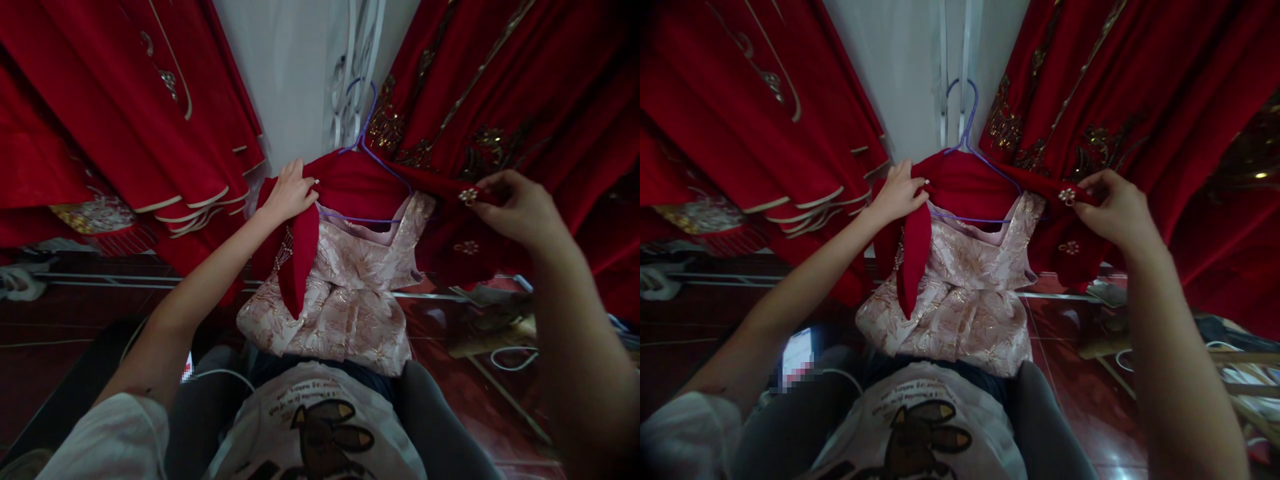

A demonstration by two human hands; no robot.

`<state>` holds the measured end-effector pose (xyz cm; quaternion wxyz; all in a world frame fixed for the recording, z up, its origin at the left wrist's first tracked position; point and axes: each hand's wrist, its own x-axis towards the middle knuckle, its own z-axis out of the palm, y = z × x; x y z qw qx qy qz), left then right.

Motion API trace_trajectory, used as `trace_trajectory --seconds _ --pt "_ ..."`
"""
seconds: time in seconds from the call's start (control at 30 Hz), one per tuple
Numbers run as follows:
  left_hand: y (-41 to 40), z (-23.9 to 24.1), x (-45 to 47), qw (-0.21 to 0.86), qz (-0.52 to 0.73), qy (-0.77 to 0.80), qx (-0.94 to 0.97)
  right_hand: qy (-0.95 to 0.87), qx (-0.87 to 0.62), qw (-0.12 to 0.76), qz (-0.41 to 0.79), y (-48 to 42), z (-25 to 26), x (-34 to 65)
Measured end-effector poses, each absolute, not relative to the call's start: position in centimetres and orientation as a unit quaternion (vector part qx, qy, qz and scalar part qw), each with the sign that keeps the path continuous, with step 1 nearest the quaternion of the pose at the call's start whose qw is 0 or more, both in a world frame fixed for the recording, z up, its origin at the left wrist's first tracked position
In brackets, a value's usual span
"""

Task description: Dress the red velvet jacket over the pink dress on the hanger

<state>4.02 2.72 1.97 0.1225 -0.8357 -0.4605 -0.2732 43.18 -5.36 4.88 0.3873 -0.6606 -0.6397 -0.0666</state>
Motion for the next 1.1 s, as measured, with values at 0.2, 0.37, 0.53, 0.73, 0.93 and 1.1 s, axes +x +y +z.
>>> trace_trajectory --seconds 0.2,0.37,0.53,0.73,0.93,1.1 --pt "1.5 1.3 5.3 0.117 -0.274 -0.461 -0.836 -0.731 -0.564 0.380 0.052 -5.6 2.0 37.6" --pt "0.7 0.9 5.6 0.123 -0.278 -0.463 -0.832 -0.748 -0.550 0.368 0.041 -4.0 -0.8 30.1" --pt "0.7 1.1 5.1 0.122 -0.285 -0.474 -0.824 -0.778 -0.523 0.339 0.080 -4.8 -1.4 25.8" --pt "-0.3 0.1 4.9 0.116 -0.340 -0.458 -0.813 -0.710 -0.495 0.496 0.064 -5.6 -2.6 27.4" --pt "-3.3 -3.7 7.8 0.069 -0.438 -0.477 -0.759 -0.638 -0.409 0.625 0.188 -5.3 -3.8 28.7" --pt "-4.2 -5.9 10.4 -0.038 -0.433 -0.436 -0.788 -0.674 -0.376 0.561 0.300 -5.9 -4.0 27.6"
